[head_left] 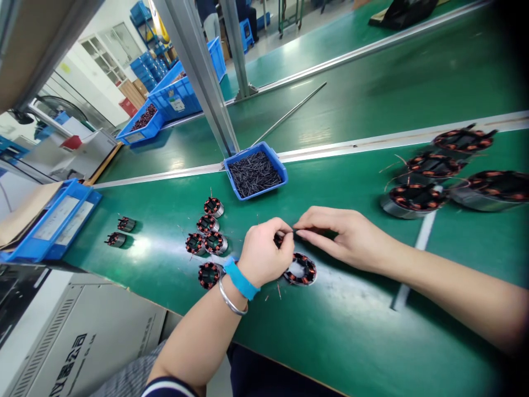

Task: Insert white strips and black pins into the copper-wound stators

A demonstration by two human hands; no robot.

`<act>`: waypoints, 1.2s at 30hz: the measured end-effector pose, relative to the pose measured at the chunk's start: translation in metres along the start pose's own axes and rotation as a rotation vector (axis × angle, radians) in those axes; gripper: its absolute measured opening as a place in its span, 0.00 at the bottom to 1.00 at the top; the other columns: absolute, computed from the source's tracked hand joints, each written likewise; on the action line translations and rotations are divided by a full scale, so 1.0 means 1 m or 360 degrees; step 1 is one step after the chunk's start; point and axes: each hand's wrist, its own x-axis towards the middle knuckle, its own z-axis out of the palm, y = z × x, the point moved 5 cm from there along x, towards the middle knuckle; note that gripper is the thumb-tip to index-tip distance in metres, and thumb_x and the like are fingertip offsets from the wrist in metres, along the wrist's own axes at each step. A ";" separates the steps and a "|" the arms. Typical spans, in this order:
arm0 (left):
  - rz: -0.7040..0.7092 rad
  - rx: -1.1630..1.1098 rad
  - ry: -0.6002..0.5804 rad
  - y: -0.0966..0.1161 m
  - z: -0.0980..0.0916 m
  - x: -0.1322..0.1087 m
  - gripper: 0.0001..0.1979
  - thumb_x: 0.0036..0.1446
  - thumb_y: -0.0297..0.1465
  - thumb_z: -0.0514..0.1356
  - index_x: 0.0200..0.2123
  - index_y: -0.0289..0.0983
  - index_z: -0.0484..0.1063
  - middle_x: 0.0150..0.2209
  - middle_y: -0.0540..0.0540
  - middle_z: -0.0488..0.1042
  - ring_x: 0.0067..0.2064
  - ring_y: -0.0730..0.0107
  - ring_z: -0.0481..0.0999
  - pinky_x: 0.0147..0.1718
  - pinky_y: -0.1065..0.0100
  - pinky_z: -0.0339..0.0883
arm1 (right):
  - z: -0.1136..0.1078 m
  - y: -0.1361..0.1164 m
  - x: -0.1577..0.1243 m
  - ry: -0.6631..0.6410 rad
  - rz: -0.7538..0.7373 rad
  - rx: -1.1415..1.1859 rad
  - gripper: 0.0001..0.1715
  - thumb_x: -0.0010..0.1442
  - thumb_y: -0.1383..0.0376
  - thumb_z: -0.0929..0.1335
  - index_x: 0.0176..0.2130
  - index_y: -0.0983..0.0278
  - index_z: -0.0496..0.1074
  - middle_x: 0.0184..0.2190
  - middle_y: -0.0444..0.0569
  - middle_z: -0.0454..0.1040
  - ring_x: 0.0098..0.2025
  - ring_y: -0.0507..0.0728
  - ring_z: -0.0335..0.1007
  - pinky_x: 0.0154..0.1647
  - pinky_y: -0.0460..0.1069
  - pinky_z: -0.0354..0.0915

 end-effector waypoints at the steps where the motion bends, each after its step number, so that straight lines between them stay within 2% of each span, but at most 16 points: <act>1: 0.0006 0.0015 0.0002 0.000 0.000 0.000 0.04 0.54 0.26 0.55 0.28 0.38 0.69 0.27 0.50 0.76 0.31 0.70 0.75 0.35 0.69 0.69 | 0.001 -0.002 0.000 0.0007 -0.0064 -0.0052 0.11 0.62 0.63 0.63 0.32 0.63 0.74 0.29 0.49 0.75 0.29 0.53 0.71 0.31 0.47 0.67; 5: 0.0010 0.0119 0.0047 0.002 -0.003 -0.001 0.03 0.50 0.26 0.57 0.28 0.38 0.70 0.29 0.48 0.77 0.33 0.67 0.75 0.37 0.67 0.70 | 0.007 -0.006 -0.002 0.0009 -0.0223 -0.0329 0.13 0.64 0.65 0.61 0.33 0.63 0.73 0.29 0.49 0.74 0.29 0.52 0.70 0.30 0.47 0.66; 9: -0.0018 0.0072 0.0019 0.002 -0.003 -0.002 0.02 0.49 0.26 0.58 0.27 0.37 0.70 0.28 0.48 0.77 0.31 0.68 0.75 0.35 0.68 0.70 | 0.011 -0.013 -0.002 0.0116 -0.0332 -0.0734 0.15 0.65 0.65 0.60 0.32 0.64 0.72 0.27 0.48 0.73 0.26 0.51 0.67 0.25 0.46 0.61; 14: 0.0023 -0.0018 0.0036 0.002 0.000 -0.003 0.04 0.48 0.26 0.59 0.30 0.36 0.72 0.32 0.46 0.78 0.34 0.66 0.76 0.39 0.66 0.71 | 0.014 -0.016 0.000 0.0214 -0.0219 -0.0917 0.16 0.64 0.66 0.60 0.27 0.63 0.69 0.23 0.47 0.71 0.23 0.51 0.66 0.23 0.46 0.59; 19: -0.0039 -0.0054 0.0140 0.000 0.005 -0.005 0.05 0.50 0.26 0.58 0.31 0.36 0.74 0.32 0.46 0.79 0.34 0.66 0.77 0.39 0.65 0.71 | 0.016 -0.014 -0.003 0.0194 -0.0047 -0.0663 0.12 0.63 0.67 0.62 0.30 0.63 0.71 0.27 0.48 0.75 0.28 0.53 0.71 0.28 0.47 0.65; 24: -0.0103 -0.0068 0.0168 -0.002 0.009 -0.005 0.05 0.50 0.26 0.58 0.30 0.36 0.74 0.33 0.44 0.80 0.36 0.64 0.77 0.41 0.64 0.71 | 0.021 -0.017 -0.010 0.0148 0.0022 -0.0498 0.13 0.63 0.67 0.61 0.33 0.65 0.73 0.31 0.52 0.76 0.31 0.56 0.74 0.32 0.50 0.70; 27: -0.0119 -0.0044 0.0127 -0.003 0.008 -0.004 0.04 0.50 0.26 0.59 0.29 0.37 0.73 0.33 0.45 0.80 0.37 0.64 0.78 0.41 0.64 0.71 | 0.018 -0.017 -0.010 0.0060 0.0050 -0.0245 0.15 0.64 0.64 0.61 0.37 0.64 0.76 0.37 0.55 0.77 0.36 0.58 0.75 0.37 0.53 0.72; 30: -0.0018 -0.0037 -0.0009 0.001 0.004 -0.005 0.04 0.50 0.28 0.59 0.31 0.37 0.74 0.34 0.46 0.79 0.37 0.65 0.77 0.42 0.64 0.71 | 0.012 -0.005 -0.005 -0.0080 0.0277 0.0173 0.19 0.63 0.55 0.63 0.38 0.63 0.78 0.37 0.54 0.79 0.38 0.59 0.76 0.40 0.54 0.72; 33: 0.0149 0.0128 -0.0060 0.013 -0.008 -0.012 0.14 0.45 0.34 0.66 0.37 0.35 0.73 0.41 0.41 0.77 0.44 0.59 0.75 0.47 0.60 0.70 | 0.011 0.009 -0.002 -0.0215 0.0609 0.0539 0.26 0.56 0.45 0.67 0.36 0.64 0.79 0.32 0.53 0.80 0.33 0.58 0.75 0.36 0.53 0.72; 36: 0.0039 0.0413 -0.0014 0.019 -0.023 -0.020 0.28 0.40 0.43 0.70 0.41 0.33 0.70 0.46 0.36 0.72 0.49 0.50 0.72 0.48 0.54 0.69 | 0.012 0.009 -0.001 -0.0301 0.0667 0.0669 0.28 0.53 0.44 0.69 0.35 0.65 0.79 0.29 0.51 0.78 0.30 0.56 0.74 0.34 0.51 0.72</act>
